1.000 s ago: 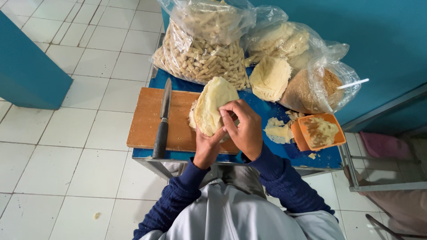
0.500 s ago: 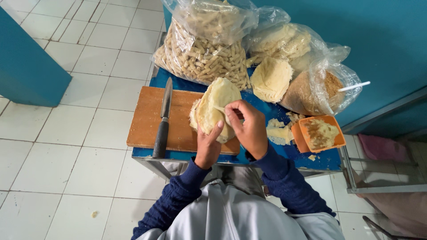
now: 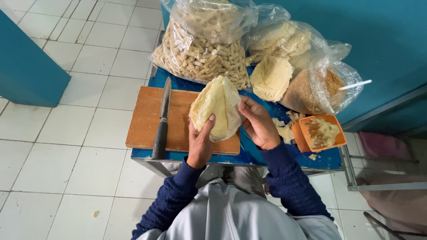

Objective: The person sits at a small blue table and peels a thin translucent layer off round dough discs by hand, one at a time. They hold each disc, tear and pull the thin skin away, set the peeled piece aside, and stack the finished discs while scraps collect in an orange container.

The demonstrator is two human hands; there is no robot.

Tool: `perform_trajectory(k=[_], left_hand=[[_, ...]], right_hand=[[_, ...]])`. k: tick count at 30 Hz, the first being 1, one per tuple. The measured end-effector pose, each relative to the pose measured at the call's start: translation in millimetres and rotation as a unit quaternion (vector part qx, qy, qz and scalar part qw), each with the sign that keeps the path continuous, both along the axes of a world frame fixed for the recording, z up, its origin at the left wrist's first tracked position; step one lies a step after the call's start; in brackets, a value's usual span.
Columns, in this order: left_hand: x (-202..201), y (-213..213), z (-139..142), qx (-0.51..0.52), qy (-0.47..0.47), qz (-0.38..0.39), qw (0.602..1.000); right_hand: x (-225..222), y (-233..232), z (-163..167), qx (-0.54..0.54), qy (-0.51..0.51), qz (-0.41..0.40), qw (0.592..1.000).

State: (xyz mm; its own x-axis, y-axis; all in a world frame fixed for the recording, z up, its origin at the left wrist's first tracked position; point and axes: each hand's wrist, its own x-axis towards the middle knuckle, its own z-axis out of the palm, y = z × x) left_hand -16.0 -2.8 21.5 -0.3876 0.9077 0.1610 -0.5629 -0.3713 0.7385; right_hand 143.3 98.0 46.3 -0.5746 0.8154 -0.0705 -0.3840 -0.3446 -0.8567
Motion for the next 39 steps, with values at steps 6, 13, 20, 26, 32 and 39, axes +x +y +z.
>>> perform_trajectory(k=[6, 13, 20, 26, 32, 39], left_hand=[[-7.8, -3.2, 4.2, -0.014, 0.003, -0.014, 1.000], [-20.9, -8.6, 20.0, 0.012, -0.089, -0.063, 0.994], [-38.5, -18.2, 33.2, -0.004, -0.142, -0.057, 0.988], [-61.3, -25.6, 34.1, 0.001, -0.173, -0.031, 0.985], [-79.1, -30.3, 37.0, 0.050, -0.163, 0.011, 0.985], [-89.1, -34.3, 38.0, 0.058, -0.184, 0.053, 0.980]], right_hand=[[-1.0, -4.4, -6.8, -0.020, 0.089, -0.004, 0.996], [6.0, 2.5, -33.6, -0.090, 0.146, -0.025, 0.985], [40.3, 20.8, -66.5, -0.212, 0.255, -0.045, 0.942], [66.7, 37.7, -64.4, -0.154, 0.177, -0.135, 0.963], [47.9, 54.1, -33.3, 0.205, 0.033, -0.128, 0.970], [-34.1, -24.1, -36.6, 0.629, -0.333, -0.066, 0.699]])
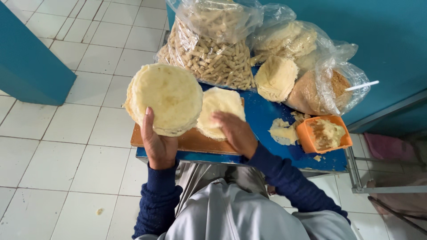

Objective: The person sits at a small blue table and peels a thin translucent layer off round dough discs by hand, one at a time. They hold each disc, tear and pull the thin skin away, set the peeled piece aside, and stack the finished discs while scraps collect in an orange container.

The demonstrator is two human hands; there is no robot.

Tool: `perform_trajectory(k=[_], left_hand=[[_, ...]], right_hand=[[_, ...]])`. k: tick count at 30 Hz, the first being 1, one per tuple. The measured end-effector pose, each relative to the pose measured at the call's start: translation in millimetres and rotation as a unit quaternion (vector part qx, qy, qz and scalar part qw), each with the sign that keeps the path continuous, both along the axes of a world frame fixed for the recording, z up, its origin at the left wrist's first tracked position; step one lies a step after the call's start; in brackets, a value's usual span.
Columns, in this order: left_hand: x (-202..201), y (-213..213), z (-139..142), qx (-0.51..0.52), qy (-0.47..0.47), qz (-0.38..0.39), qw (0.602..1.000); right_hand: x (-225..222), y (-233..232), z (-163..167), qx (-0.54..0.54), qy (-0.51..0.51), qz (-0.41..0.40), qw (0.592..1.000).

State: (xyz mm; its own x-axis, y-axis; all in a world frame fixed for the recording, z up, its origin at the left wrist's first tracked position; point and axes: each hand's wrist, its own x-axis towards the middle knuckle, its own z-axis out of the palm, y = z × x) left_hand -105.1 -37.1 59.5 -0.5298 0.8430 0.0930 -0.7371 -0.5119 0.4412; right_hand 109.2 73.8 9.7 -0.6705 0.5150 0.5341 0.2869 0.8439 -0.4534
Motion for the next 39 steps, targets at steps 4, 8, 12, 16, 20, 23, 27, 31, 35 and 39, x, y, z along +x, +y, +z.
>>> perform_trajectory(k=[4, 8, 12, 16, 20, 23, 27, 31, 35, 39], left_hand=[[0.5, -0.3, -1.6, 0.007, -0.012, 0.003, 1.000], [4.5, 3.7, -2.3, 0.015, -0.013, -0.023, 1.000], [13.6, 9.4, -5.0, 0.010, -0.003, -0.033, 0.999], [28.4, 20.4, -7.7, 0.021, -0.021, -0.083, 0.996], [52.7, 30.8, -13.8, 0.021, -0.005, -0.104, 0.994], [73.2, 42.6, -21.5, 0.036, -0.017, -0.154, 0.987], [94.3, 50.8, -35.4, 0.025, -0.023, -0.195, 0.980], [103.5, 51.8, -43.7, 0.016, -0.028, -0.221, 0.975], [105.3, 47.2, -47.4, 0.010, -0.036, -0.238, 0.970], [105.8, 42.1, -46.1, 0.036, 0.050, -0.219, 0.974]], right_hand=[[0.7, -16.4, 2.6, 0.033, -0.042, -0.004, 0.999], [9.0, -16.6, 1.2, 0.043, -0.061, -0.006, 0.997], [12.8, -17.5, -5.1, 0.036, -0.083, 0.020, 0.996], [18.4, -11.8, 7.7, 0.055, -0.097, 0.055, 0.992], [38.2, -8.6, 51.6, -0.101, 0.108, -0.110, 0.983], [39.9, -21.4, 82.4, 0.027, 0.120, -0.106, 0.987], [17.2, -39.4, 96.2, 0.077, 0.087, -0.053, 0.992], [18.1, -41.2, 93.0, 0.026, 0.114, -0.076, 0.990], [32.2, -30.0, 81.6, -0.099, 0.130, -0.077, 0.984], [45.5, -15.4, 69.7, -0.194, 0.129, -0.030, 0.972]])
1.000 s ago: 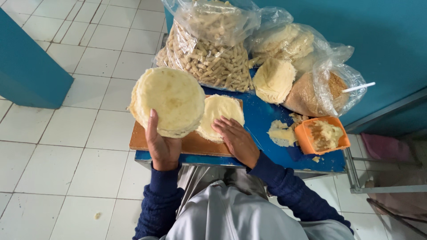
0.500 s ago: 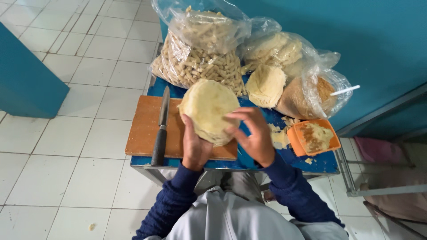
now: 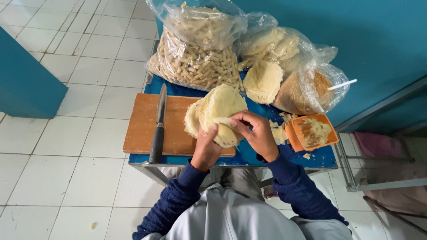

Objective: The person sits at a small blue table and peels a thin translucent layer off round dough discs by hand, one at a time. They hold each disc, tear and pull the thin skin away, set the peeled piece aside, and stack the finished discs while scraps collect in an orange container.

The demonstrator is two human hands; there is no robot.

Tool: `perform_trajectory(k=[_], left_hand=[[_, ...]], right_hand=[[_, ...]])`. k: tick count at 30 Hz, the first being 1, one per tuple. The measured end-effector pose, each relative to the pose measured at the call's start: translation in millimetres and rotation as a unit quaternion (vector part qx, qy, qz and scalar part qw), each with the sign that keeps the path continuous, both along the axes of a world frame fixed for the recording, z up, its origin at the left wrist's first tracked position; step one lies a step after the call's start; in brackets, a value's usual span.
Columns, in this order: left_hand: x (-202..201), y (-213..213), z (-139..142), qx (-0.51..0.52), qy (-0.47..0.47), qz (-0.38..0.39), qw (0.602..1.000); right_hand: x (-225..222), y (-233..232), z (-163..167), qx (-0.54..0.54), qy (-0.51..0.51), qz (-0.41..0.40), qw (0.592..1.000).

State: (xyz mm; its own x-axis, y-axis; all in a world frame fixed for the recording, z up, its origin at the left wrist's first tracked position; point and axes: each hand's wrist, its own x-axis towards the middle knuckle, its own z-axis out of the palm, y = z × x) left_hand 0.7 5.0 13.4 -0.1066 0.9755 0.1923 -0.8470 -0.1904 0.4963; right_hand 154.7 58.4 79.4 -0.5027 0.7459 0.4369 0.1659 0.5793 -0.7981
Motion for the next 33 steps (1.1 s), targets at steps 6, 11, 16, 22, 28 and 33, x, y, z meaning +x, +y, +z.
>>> perform_trajectory(k=[6, 11, 16, 22, 28, 33], left_hand=[[1.6, -1.5, 8.3, -0.064, 0.017, 0.018, 0.998], [1.2, -3.5, 7.4, -0.042, 0.031, 0.028, 0.998], [4.7, -4.2, 0.4, -0.028, 0.092, 0.052, 0.994], [2.8, -5.7, -1.9, -0.038, 0.007, -0.006, 0.999], [6.4, -6.6, -2.7, -0.025, -0.006, -0.024, 0.999], [8.0, -4.5, -4.6, -0.052, 0.018, -0.003, 0.998]], right_hand=[[8.0, 10.8, -7.6, -0.138, 0.004, -0.008, 0.990], [3.7, 4.6, 5.6, -0.106, 0.031, 0.047, 0.993], [-5.9, -0.7, 21.1, 0.018, -0.040, 0.001, 0.999], [-3.6, 2.2, 22.9, -0.078, -0.070, 0.021, 0.994], [-4.0, -2.6, 14.0, -0.095, -0.061, 0.008, 0.994], [-4.6, -9.1, 0.6, -0.072, -0.021, -0.017, 0.997]])
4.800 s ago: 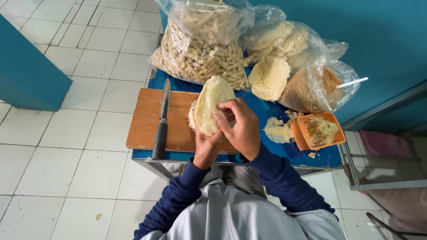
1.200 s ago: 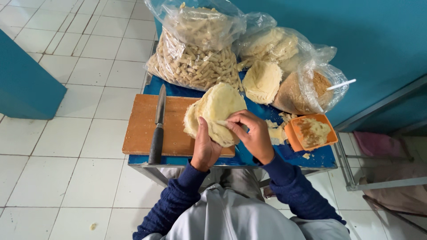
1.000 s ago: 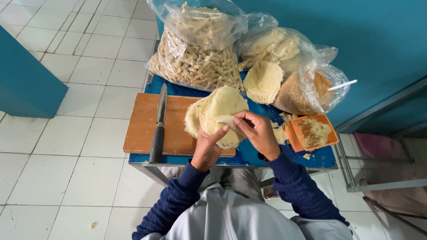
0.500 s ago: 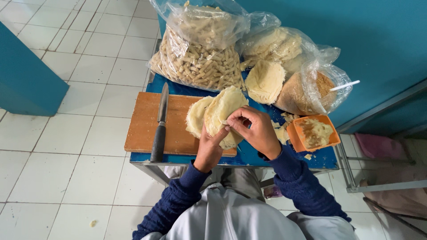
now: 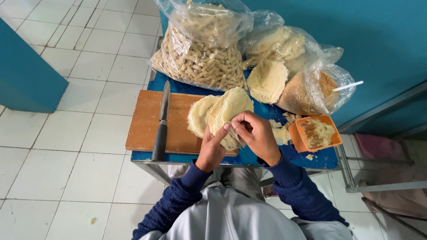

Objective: The person sits at a small blue table and peels a thin translucent layer off round dough discs by hand, one at a time. They hold each disc, tear and pull the thin skin away, set the peeled piece aside, and stack the finished discs while scraps collect in an orange container.

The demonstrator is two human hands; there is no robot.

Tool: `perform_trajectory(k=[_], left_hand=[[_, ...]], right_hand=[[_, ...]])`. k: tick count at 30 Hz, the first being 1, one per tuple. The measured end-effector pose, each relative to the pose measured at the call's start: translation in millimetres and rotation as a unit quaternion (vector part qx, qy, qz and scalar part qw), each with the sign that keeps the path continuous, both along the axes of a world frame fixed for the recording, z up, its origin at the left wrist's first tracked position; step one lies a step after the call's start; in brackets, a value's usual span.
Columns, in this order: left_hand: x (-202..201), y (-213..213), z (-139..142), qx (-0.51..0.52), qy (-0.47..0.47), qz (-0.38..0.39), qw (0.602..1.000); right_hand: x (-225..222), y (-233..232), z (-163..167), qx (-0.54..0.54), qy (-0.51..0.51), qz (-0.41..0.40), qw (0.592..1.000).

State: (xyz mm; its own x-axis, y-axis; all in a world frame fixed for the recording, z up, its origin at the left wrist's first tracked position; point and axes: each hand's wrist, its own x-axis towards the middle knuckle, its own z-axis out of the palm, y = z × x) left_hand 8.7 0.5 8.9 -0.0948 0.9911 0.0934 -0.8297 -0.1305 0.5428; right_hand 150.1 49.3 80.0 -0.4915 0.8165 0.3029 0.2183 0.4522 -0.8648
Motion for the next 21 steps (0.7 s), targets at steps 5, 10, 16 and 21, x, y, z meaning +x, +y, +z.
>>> perform_trajectory(k=[5, 10, 16, 21], left_hand=[[-2.8, -1.9, -0.7, -0.033, -0.003, 0.004, 0.999], [-4.0, -1.2, -1.1, -0.030, 0.020, 0.029, 0.999], [-0.5, 0.3, 4.3, 0.008, 0.104, 0.075, 0.992], [-9.4, -3.7, 9.0, 0.060, 0.173, 0.097, 0.978]], right_hand=[[9.2, 8.5, -22.5, -0.013, 0.057, -0.049, 0.997], [8.9, 21.1, -42.6, -0.083, 0.193, -0.064, 0.975], [-23.2, 6.2, -40.3, -0.014, 0.190, -0.056, 0.980], [-34.7, 5.1, -16.4, 0.033, 0.158, -0.054, 0.985]])
